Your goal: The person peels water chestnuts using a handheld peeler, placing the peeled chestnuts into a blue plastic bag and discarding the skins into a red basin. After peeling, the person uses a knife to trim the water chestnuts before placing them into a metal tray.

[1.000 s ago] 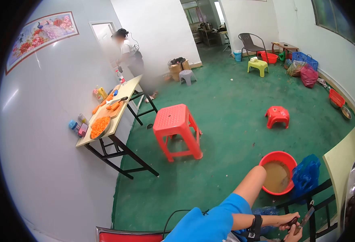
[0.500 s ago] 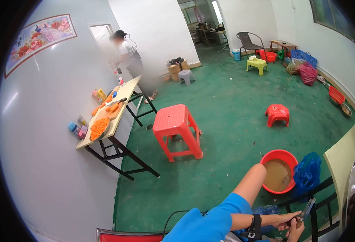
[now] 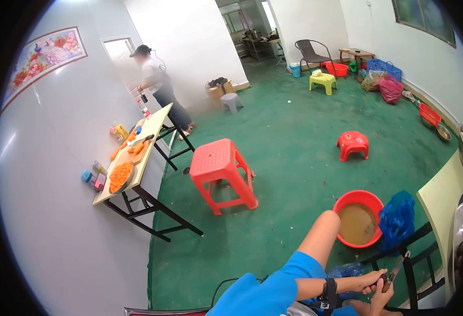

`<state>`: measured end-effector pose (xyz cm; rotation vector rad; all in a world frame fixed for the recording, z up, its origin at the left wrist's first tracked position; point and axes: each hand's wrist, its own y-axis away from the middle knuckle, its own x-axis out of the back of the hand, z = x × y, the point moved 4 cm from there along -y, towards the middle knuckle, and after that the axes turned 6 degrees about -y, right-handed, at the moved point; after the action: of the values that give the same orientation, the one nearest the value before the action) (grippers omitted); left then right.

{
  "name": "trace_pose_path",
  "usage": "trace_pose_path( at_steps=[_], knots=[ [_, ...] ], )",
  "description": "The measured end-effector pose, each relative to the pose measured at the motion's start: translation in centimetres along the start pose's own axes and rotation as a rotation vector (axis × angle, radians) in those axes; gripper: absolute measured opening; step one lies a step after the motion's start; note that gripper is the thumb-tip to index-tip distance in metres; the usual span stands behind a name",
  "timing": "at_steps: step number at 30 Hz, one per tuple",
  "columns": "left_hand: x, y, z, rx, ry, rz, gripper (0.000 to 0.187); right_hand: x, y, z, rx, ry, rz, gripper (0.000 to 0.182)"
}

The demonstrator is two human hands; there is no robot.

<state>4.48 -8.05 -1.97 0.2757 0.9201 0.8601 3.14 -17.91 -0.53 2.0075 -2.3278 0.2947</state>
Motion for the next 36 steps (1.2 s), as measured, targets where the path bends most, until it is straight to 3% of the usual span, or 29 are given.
trace_pose_path(
  at_steps=[3, 5, 7, 10, 13, 20, 22, 25, 29, 31, 32, 34, 35, 36],
  knots=[
    [-0.2, 1.4, 0.8, -0.023, -0.057, 0.021, 0.057, -0.2, -0.2, -1.2, -0.119, 0.051, -0.034, 0.028],
    [-0.6, 2.2, 1.2, -0.051, -0.096, 0.036, 0.057, -0.8, -0.7, 0.4, -0.011, 0.011, -0.022, 0.029],
    [-0.5, 3.2, 2.5, -0.300, -0.185, 0.322, 0.054, -0.7, -0.8, 1.2, 0.098, -0.028, -0.012, 0.029],
    [1.4, 0.3, 1.4, -0.306, -0.202, 0.269, 0.047, -2.1, -0.3, -0.4, -0.204, -0.225, -0.066, 0.028],
    [1.8, 0.4, 1.3, -0.267, -0.178, 0.355, 0.039, -2.8, -0.6, 0.7, -0.117, -0.284, 0.008, 0.025],
    [2.5, 0.7, 0.9, -0.223, -0.201, 0.449, 0.040, -3.8, -0.1, 1.5, -0.176, -0.291, 0.022, 0.025],
    [2.7, 0.7, 0.7, -0.153, -0.166, 0.474, 0.039, -3.6, -0.4, 2.8, -0.060, -0.278, 0.055, 0.025],
    [2.9, 0.3, 0.4, -0.145, -0.147, 0.486, 0.041, -3.9, 0.0, 1.4, -0.177, -0.348, 0.012, 0.025],
    [3.4, 0.5, 0.5, -0.187, -0.177, 0.497, 0.041, -4.0, -0.6, 1.0, -0.185, -0.278, -0.098, 0.024],
    [4.0, 0.4, 1.0, -0.357, -0.279, 0.581, 0.041, -3.3, -1.0, 1.1, 0.444, 0.177, 0.167, 0.021],
    [4.1, 0.6, 1.1, -0.351, -0.305, 0.584, 0.041, -2.9, -0.9, 1.3, 0.446, 0.179, 0.168, 0.021],
    [3.9, 0.8, 1.2, -0.334, -0.328, 0.588, 0.042, -2.7, -1.1, 3.1, 0.068, 0.113, -0.095, 0.018],
    [3.8, 1.0, 1.2, -0.312, -0.349, 0.594, 0.044, -2.7, -0.9, 1.9, 0.068, 0.113, -0.095, 0.018],
    [3.8, 1.4, 1.2, -0.308, -0.350, 0.587, 0.044, -3.2, -0.5, 0.4, -0.126, -0.047, -0.151, 0.018]
  ],
)
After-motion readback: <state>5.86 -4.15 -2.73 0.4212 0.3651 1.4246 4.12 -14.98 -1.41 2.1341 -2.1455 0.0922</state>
